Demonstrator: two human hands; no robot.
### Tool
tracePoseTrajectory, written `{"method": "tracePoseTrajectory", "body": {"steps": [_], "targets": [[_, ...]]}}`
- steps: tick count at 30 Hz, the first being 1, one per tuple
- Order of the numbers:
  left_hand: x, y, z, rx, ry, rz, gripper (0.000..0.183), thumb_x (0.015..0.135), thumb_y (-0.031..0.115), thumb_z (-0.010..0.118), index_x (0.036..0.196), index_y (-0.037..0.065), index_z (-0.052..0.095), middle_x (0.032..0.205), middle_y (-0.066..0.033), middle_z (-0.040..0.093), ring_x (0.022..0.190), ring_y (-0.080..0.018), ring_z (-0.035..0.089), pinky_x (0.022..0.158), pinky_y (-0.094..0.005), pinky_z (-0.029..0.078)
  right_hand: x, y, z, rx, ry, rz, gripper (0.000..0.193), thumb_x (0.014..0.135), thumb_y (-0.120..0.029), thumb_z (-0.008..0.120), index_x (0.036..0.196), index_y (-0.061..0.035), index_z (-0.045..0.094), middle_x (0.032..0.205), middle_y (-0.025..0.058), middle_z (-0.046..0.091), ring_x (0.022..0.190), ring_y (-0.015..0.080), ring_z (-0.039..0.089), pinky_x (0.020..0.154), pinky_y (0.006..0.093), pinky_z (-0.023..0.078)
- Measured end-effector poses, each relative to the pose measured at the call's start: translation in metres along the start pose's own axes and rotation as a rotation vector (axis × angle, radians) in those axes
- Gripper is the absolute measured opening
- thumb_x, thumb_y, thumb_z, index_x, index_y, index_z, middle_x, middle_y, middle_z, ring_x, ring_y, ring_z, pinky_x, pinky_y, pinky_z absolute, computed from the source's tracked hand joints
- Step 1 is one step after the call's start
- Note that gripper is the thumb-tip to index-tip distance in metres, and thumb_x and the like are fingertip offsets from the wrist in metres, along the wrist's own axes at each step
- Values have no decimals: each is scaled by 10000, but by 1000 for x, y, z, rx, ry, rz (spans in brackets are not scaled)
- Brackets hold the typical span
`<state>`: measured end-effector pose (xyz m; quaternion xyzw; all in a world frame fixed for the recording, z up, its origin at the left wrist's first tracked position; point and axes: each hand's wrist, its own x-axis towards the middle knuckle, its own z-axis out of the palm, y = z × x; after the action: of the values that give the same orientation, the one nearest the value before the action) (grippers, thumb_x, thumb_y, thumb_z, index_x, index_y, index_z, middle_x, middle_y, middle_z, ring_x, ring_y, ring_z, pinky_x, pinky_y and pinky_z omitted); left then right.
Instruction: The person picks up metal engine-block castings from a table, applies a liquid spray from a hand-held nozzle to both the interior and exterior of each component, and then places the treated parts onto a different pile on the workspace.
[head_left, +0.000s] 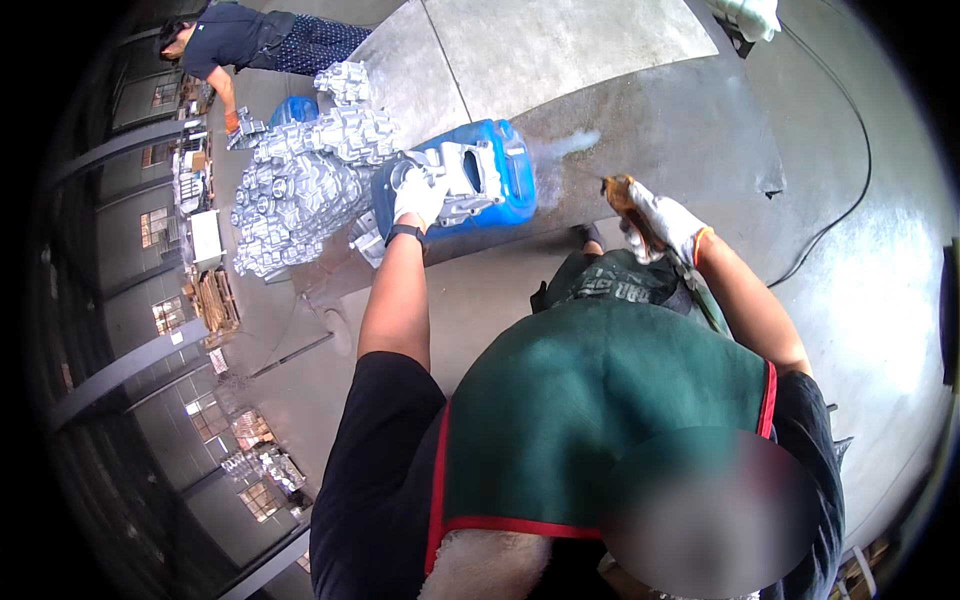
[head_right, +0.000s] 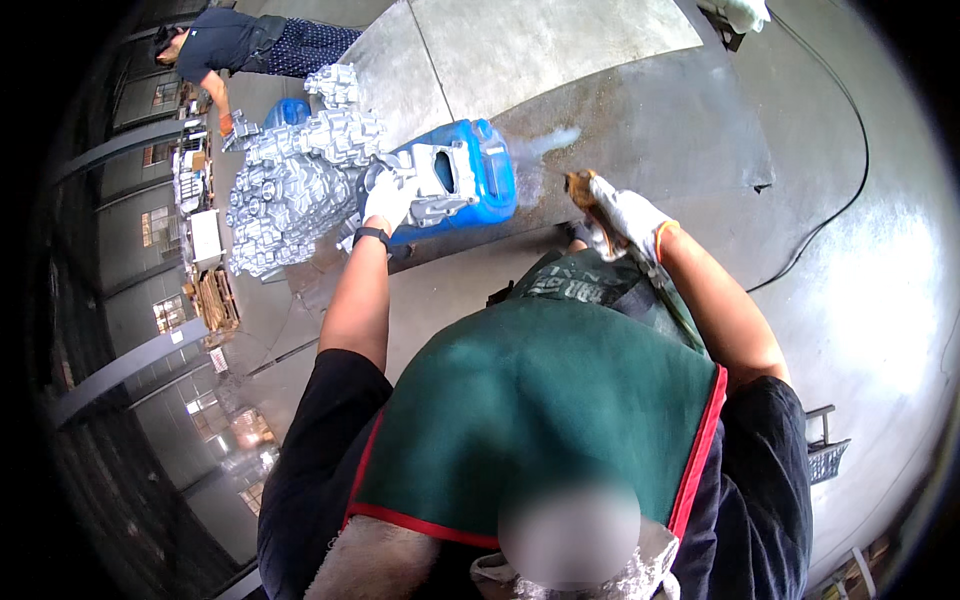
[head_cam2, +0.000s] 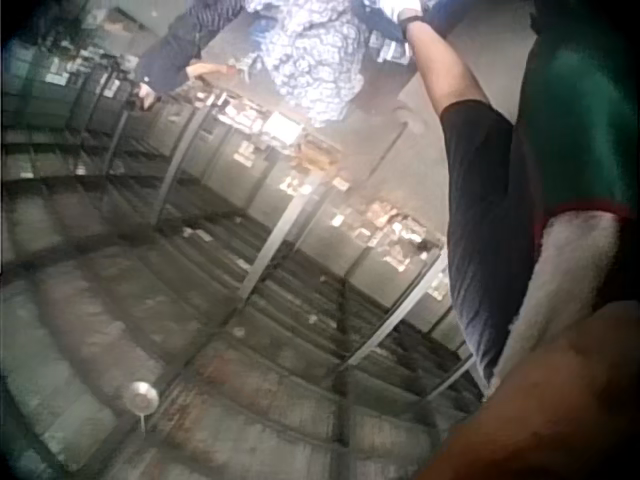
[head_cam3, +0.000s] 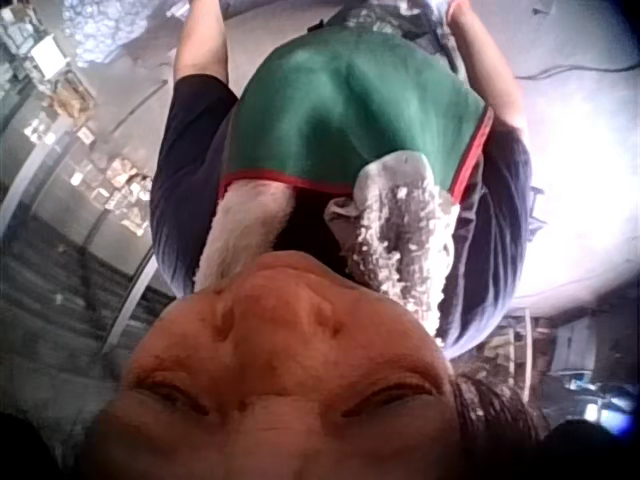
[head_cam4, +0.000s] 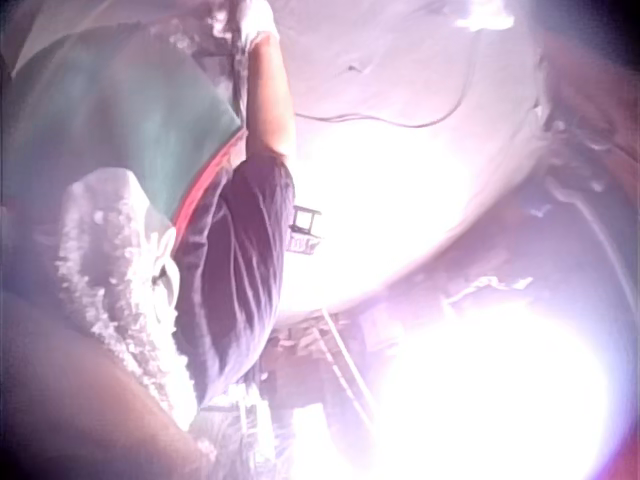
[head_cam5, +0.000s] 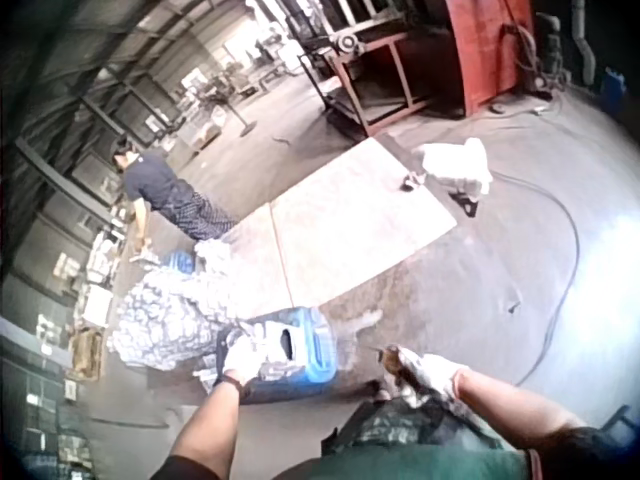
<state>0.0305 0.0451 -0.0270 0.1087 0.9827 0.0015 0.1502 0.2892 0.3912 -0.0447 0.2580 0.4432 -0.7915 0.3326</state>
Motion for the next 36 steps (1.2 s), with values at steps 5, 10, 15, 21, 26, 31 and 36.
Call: {"method": "tracePoseTrajectory", "body": {"steps": [5, 10, 15, 21, 26, 31, 36], "targets": [[8, -11, 11, -46, -55, 125, 820, 613, 350, 789, 1210, -71, 416, 1192, -193, 516, 1120, -294, 487, 940, -333, 405, 23, 9, -19, 206, 48, -176, 502, 925, -522, 379, 948, -51, 552, 703, 54, 570, 523, 181, 552, 508, 309, 465], [6, -20, 13, -262, -123, 73, 716, 551, 216, 803, 1121, -50, 461, 1075, -147, 558, 1023, -258, 525, 880, -332, 445, 24, -2, -5, 202, 64, -141, 450, 937, -484, 382, 873, -72, 551, 651, 31, 512, 516, 156, 494, 451, 301, 408], [-3, 1, 1, -194, -167, 80, 697, 525, 131, 791, 1109, -52, 459, 1019, -120, 565, 962, -236, 535, 828, -325, 468, 34, -4, 5, 339, -58, -46, 410, 938, -497, 353, 868, -122, 502, 599, 7, 446, 470, 132, 426, 420, 274, 347], [3, -18, 13, -182, -109, 108, 742, 511, 133, 796, 1130, -56, 432, 1057, -132, 543, 981, -248, 517, 842, -332, 463, 39, -13, 18, 331, -60, -26, 382, 939, -489, 347, 849, -146, 489, 588, -6, 430, 462, 127, 403, 427, 270, 337], [-1, -7, 8, -193, -74, 165, 730, 504, 109, 796, 1117, -51, 432, 1056, -124, 532, 956, -232, 516, 823, -322, 472, 49, -7, 18, 321, -94, -53, 397, 938, -492, 357, 837, -136, 502, 580, -3, 441, 450, 130, 404, 425, 278, 345], [14, -31, 25, -199, -84, 155, 707, 487, 83, 799, 1085, -40, 443, 960, -82, 534, 854, -190, 522, 724, -303, 498, 36, -15, 22, 158, 12, -102, 441, 931, -507, 373, 785, -113, 508, 568, 2, 454, 431, 127, 412, 412, 272, 347], [18, -34, 31, -174, -67, 179, 665, 481, 77, 798, 1041, -31, 457, 880, -54, 534, 783, -168, 519, 660, -295, 501, 19, -22, 29, 63, -7, -148, 474, 917, -532, 394, 770, -97, 514, 574, 0, 460, 438, 117, 426, 409, 260, 358]]}}
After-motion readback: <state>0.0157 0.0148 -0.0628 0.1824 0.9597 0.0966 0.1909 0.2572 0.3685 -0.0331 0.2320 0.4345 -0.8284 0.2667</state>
